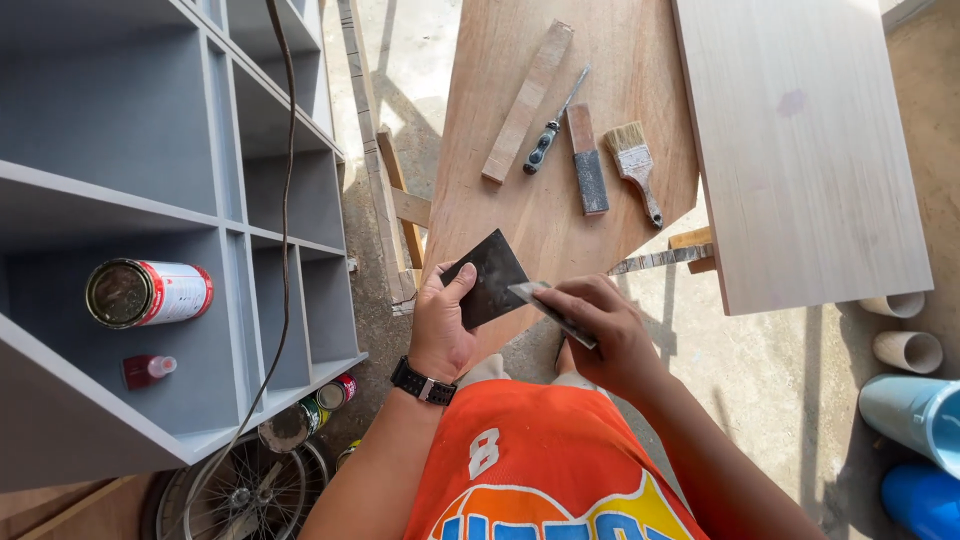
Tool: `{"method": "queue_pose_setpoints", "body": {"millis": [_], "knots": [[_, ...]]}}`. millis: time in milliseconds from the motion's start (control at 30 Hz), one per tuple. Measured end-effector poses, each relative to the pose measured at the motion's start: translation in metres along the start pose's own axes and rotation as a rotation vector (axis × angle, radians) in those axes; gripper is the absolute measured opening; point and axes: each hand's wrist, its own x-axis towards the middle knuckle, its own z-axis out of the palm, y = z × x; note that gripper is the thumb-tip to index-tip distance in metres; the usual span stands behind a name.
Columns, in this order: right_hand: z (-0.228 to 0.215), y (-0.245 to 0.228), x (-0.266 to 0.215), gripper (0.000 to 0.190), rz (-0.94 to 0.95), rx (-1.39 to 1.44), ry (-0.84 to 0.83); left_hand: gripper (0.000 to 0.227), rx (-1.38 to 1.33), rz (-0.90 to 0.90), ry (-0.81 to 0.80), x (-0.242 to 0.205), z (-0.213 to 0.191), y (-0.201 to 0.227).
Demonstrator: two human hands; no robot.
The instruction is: Preparing wood filler by prying open a small metal can with a screwdriver and stirring the contents.
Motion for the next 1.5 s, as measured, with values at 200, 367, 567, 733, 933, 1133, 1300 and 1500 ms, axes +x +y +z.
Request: {"method": "queue_pose_setpoints", "body": {"millis": [200, 367, 567, 733, 933, 1133, 1300, 1500], "knots": [[0.009, -0.011, -0.006, 0.038, 0.122, -0.01, 0.108, 0.012, 0.11, 0.124, -0.208, 0.003, -0.01, 0.001], [0.017, 0.02, -0.017, 0.022, 0.247, -0.018, 0.173, 0.017, 0.302, 0.351, -0.439, 0.009, -0.034, 0.013], [0.007, -0.007, -0.018, 0.005, 0.509, 0.246, 0.213, 0.01, 0.524, 0.787, -0.612, -0.005, -0.038, 0.024], [0.039, 0.025, -0.039, 0.006, 0.424, 0.114, 0.123, 0.007, 0.327, 0.743, -0.651, -0.005, -0.048, 0.032], [-0.007, 0.001, -0.021, 0.016, 0.872, 0.412, 0.219, 0.015, 0.452, 0.461, -0.343, -0.003, -0.049, 0.036], [0.023, 0.097, -0.067, 0.016, 0.618, 1.35, 0.223, 0.027, 0.55, 0.078, -0.335, 0.002, -0.051, 0.008], [0.04, 0.061, -0.045, 0.025, 1.066, 0.375, 0.091, 0.022, 0.259, 0.124, -0.399, -0.002, -0.054, 0.015], [0.052, 0.061, -0.038, 0.014, 0.871, 1.013, 0.193, 0.024, 0.921, 0.341, -0.341, 0.051, -0.1, -0.022]]}}
